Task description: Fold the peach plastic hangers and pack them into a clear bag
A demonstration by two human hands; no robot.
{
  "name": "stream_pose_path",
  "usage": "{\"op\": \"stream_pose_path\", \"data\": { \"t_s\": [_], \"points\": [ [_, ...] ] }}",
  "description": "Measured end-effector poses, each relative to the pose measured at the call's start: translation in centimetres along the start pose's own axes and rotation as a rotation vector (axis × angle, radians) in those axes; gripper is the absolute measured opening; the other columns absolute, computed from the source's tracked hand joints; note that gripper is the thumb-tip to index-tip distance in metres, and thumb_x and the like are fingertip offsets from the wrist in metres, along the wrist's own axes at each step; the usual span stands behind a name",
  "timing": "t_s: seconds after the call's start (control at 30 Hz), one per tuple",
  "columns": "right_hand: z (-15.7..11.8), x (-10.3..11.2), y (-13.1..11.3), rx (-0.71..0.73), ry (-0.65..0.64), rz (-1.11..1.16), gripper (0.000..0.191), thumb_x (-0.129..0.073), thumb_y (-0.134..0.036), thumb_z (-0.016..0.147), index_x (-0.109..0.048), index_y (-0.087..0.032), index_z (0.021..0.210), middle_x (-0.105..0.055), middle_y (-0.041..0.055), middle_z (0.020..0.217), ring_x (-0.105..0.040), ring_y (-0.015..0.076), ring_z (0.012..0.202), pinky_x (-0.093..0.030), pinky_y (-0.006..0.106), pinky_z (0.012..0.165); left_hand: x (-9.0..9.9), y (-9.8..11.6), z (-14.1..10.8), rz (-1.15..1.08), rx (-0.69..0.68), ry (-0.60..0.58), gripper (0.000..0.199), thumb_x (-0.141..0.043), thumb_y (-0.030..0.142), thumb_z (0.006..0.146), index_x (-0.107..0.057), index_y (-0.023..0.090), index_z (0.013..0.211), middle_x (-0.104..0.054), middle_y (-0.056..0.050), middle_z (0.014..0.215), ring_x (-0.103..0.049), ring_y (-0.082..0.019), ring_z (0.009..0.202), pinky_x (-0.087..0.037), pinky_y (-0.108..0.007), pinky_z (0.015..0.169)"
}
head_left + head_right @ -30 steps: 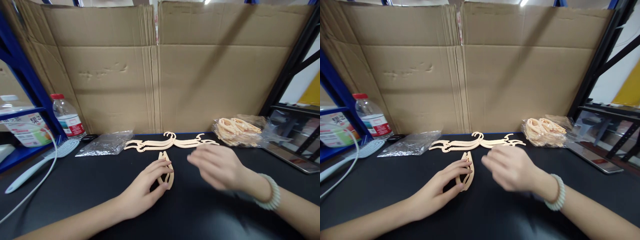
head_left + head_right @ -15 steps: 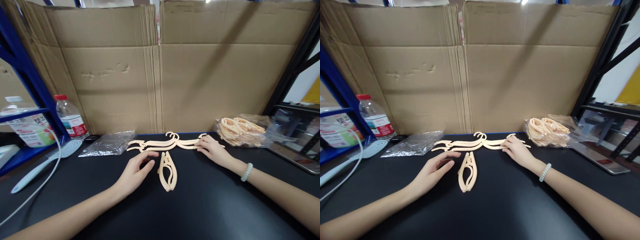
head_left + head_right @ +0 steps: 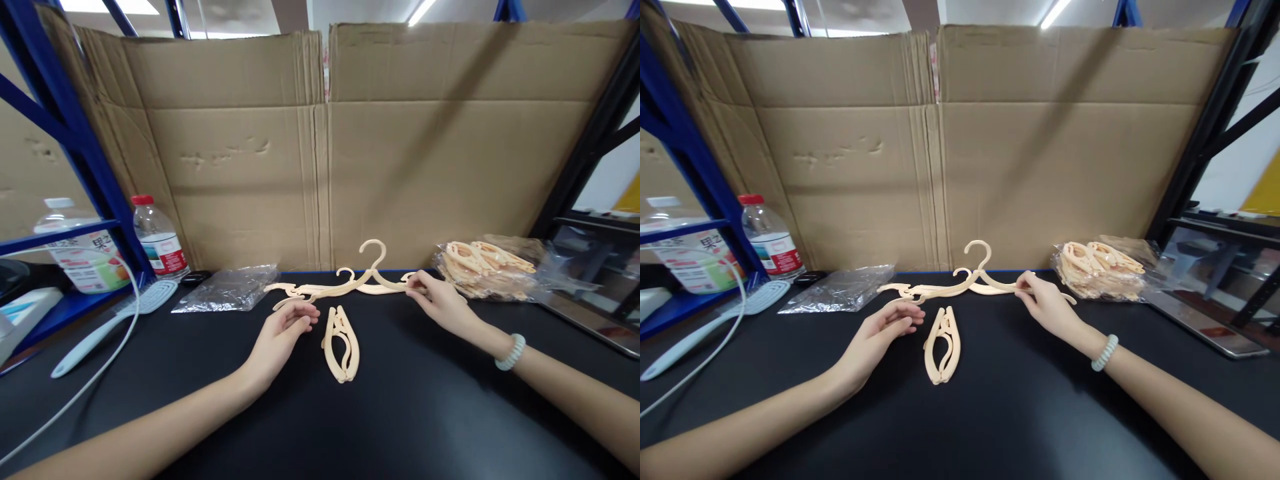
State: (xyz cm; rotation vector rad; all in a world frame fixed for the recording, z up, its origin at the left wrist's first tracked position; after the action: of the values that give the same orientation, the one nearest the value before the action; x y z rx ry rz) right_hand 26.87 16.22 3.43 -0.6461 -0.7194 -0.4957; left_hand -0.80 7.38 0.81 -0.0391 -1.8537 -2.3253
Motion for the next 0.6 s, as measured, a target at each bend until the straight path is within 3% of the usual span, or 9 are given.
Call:
{"op": "stream_pose_path", "data": {
  "t_s": [0.17, 0.33, 0.4, 0.6],
  "points": [
    [-0.9, 1.0, -0.2, -0.032, 0.072, 0.021, 0.017, -0.047, -0.031, 0.093, -0.055, -0.021, 0.104, -0.069, 0.0055, 0.089, -0.066, 0.0199, 0.075, -0.053, 0.032, 0.067, 0.0, -0.3, 0.1, -0.022, 0.020, -0.009, 0.017, -0.061, 0.026, 0.078, -0.063, 0.015, 0.091, -0.068, -0.010, 0.098, -0.064, -0.025, 0.098, -0.052, -0.040, 0.088],
    [-1.8, 0.5, -1.1, 0.011, 0.082, -0.027, 0.019, -0.046, -0.027, 0.094, -0.059, -0.021, 0.106, -0.069, 0.0068, 0.097, -0.066, 0.0208, 0.083, -0.053, 0.034, 0.073, 0.8, -0.9, 0.1, -0.092, 0.048, 0.099, 0.046, -0.063, 0.028, 0.078, -0.048, 0.018, 0.120, -0.053, -0.013, 0.129, -0.064, -0.024, 0.102, -0.052, -0.043, 0.091],
    [-2.1, 0.1, -1.6, 0.056, 0.065, -0.044, 0.019, -0.045, -0.026, 0.094, -0.059, -0.021, 0.105, -0.069, 0.0072, 0.099, -0.066, 0.0212, 0.087, -0.053, 0.035, 0.076, 0.9, -1.0, 0.0, -0.107, 0.046, 0.123, 0.054, -0.063, 0.028, 0.078, -0.041, 0.020, 0.127, -0.047, -0.013, 0.133, -0.065, -0.023, 0.099, -0.052, -0.043, 0.090],
    [-2.7, -0.2, -3.1, 0.152, 0.036, -0.115, 0.020, -0.044, -0.025, 0.096, -0.060, -0.022, 0.107, -0.069, 0.0069, 0.102, -0.066, 0.0220, 0.093, -0.053, 0.037, 0.081, -0.1, -0.6, 0.0, 0.012, -0.007, 0.010, 0.065, -0.063, 0.028, 0.080, -0.033, 0.024, 0.137, -0.051, -0.009, 0.124, -0.064, -0.019, 0.092, -0.050, -0.040, 0.091]
  ]
}}
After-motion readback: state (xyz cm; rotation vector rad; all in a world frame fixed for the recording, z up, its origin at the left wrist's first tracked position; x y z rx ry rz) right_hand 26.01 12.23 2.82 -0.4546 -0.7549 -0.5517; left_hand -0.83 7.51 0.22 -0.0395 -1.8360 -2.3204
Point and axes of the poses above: each hand's wrist, its own z-axis towards the middle knuckle, its own x-axis out of the back of the hand, y = z × x, the point moved 9 cm from there along z, towards the middle knuckle
